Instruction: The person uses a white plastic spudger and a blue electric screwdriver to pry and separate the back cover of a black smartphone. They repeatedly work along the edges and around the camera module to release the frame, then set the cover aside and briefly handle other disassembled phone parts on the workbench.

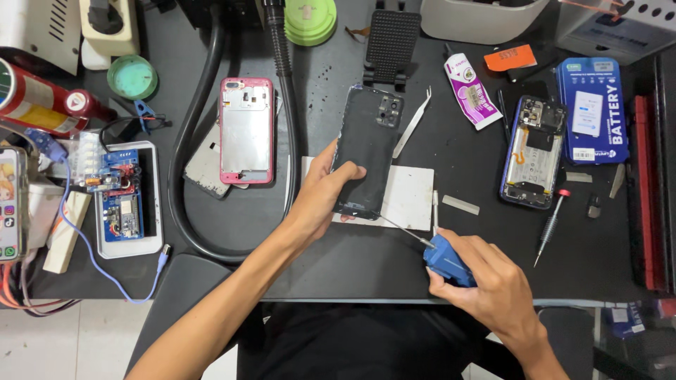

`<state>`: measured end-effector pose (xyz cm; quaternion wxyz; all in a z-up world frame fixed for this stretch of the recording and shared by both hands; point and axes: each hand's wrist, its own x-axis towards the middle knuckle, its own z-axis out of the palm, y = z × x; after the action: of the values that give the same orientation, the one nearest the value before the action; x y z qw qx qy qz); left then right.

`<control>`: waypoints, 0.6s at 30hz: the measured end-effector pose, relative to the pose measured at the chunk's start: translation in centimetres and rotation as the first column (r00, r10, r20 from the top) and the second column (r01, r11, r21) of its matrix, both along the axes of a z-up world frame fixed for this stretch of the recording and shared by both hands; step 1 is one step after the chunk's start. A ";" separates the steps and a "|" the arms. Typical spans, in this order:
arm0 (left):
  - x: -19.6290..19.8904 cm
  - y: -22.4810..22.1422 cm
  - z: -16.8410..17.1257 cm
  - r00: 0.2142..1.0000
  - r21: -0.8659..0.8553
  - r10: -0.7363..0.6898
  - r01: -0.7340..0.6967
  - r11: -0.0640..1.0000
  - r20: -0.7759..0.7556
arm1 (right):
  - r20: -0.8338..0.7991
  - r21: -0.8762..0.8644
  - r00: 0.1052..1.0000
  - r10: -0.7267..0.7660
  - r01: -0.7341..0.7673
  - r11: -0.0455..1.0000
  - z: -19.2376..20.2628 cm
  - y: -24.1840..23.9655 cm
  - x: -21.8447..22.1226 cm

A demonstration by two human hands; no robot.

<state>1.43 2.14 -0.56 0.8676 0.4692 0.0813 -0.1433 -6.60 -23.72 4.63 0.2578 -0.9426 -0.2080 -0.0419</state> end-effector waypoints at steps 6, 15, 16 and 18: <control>-0.3 -0.1 0.6 1.000 -0.033 -0.007 0.006 0.999 -0.020 | -0.041 -0.009 0.999 0.012 -0.013 1.000 -0.2 -0.4 0.3; -0.4 -0.5 1.3 0.997 -0.037 0.028 -0.031 0.999 -0.069 | -0.021 -0.021 1.000 0.003 -0.004 1.000 0.1 -0.5 0.2; -0.4 -0.5 1.2 0.997 -0.035 0.030 -0.032 0.999 -0.065 | -0.017 -0.020 1.000 0.008 -0.008 1.000 0.1 -0.5 0.2; -0.5 -0.5 1.2 0.998 -0.030 0.032 -0.034 0.999 -0.056 | -0.008 -0.019 1.000 0.017 -0.017 1.000 0.1 -0.6 0.2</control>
<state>0.98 1.64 0.63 0.8744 0.4502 0.1108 -0.1431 -6.43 -24.30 4.77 0.2501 -0.9434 -0.2152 -0.0342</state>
